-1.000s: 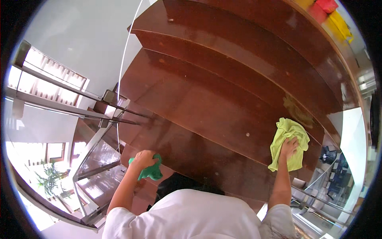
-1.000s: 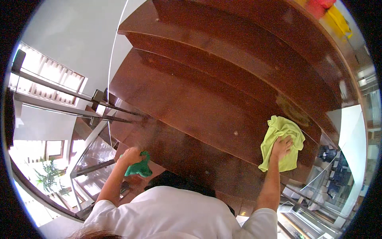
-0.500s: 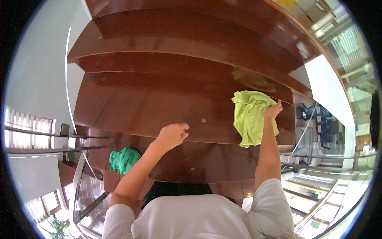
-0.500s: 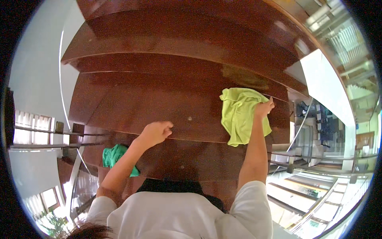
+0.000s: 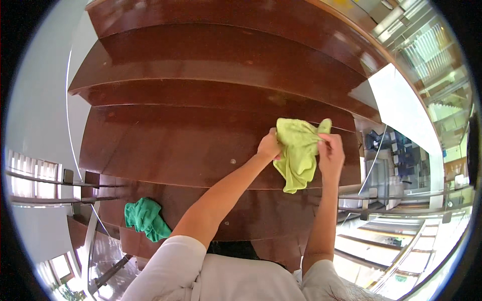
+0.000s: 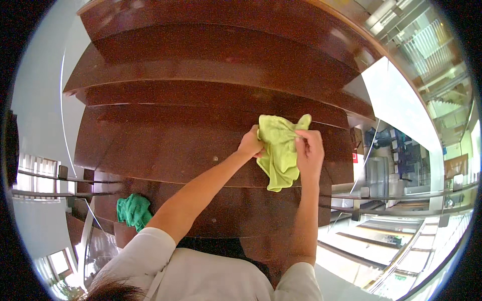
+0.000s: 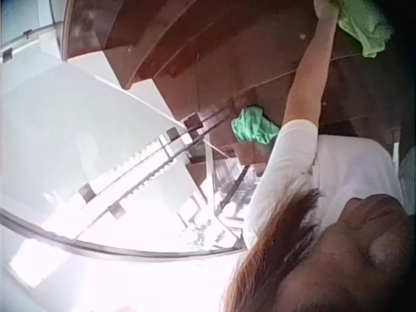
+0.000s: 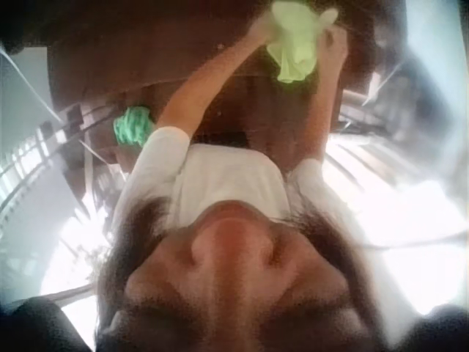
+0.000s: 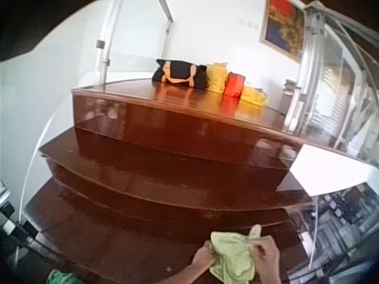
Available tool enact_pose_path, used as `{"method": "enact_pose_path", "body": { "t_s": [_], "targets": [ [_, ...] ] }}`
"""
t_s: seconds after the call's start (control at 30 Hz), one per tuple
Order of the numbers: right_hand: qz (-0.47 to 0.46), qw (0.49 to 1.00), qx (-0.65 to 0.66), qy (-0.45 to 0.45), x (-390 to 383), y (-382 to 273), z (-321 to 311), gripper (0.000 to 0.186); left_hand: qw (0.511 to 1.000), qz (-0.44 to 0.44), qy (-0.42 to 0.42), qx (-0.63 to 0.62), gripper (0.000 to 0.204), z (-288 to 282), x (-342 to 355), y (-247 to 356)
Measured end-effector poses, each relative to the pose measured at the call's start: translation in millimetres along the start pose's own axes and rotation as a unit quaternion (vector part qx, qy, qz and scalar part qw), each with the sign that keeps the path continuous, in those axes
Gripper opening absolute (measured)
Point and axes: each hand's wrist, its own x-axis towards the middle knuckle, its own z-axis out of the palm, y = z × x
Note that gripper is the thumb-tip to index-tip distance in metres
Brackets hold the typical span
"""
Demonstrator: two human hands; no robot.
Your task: The person wipes the wooden steps and glass railing of a staircase with a yellow cloth and a green cloth.
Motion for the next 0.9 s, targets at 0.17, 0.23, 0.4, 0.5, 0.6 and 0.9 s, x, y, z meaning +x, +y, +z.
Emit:
{"method": "enact_pose_path", "body": {
  "t_s": [0.17, 0.23, 0.4, 0.5, 0.6, 0.9],
  "targets": [
    [-0.140, 0.977, -0.125, 0.104, 26, -53, -25, 0.016, 0.992, 0.047, 0.021, -0.113, 0.027, -9, -29, 24],
    [-0.209, 0.926, -0.280, 0.145, 41, -49, -35, 0.017, 0.990, 0.061, 0.059, -0.112, 0.025, -35, -50, 30],
    [-0.075, 0.974, -0.151, 0.152, 78, -39, 1, 0.019, 0.972, 0.114, 0.134, -0.155, 0.027, -131, -114, 53],
    [-0.053, 0.985, -0.050, 0.154, 102, -46, 64, 0.017, 0.925, 0.180, 0.219, -0.251, 0.045, -167, -127, 69],
    [-0.099, 0.993, -0.023, 0.065, 124, -70, 136, 0.035, 0.849, 0.296, 0.375, -0.225, 0.055, -217, -117, 84],
    [-0.199, 0.880, -0.350, -0.252, 118, -98, 228, 0.075, 0.659, 0.222, 0.390, 0.604, 0.074, -287, -57, 43]
  ]
}}
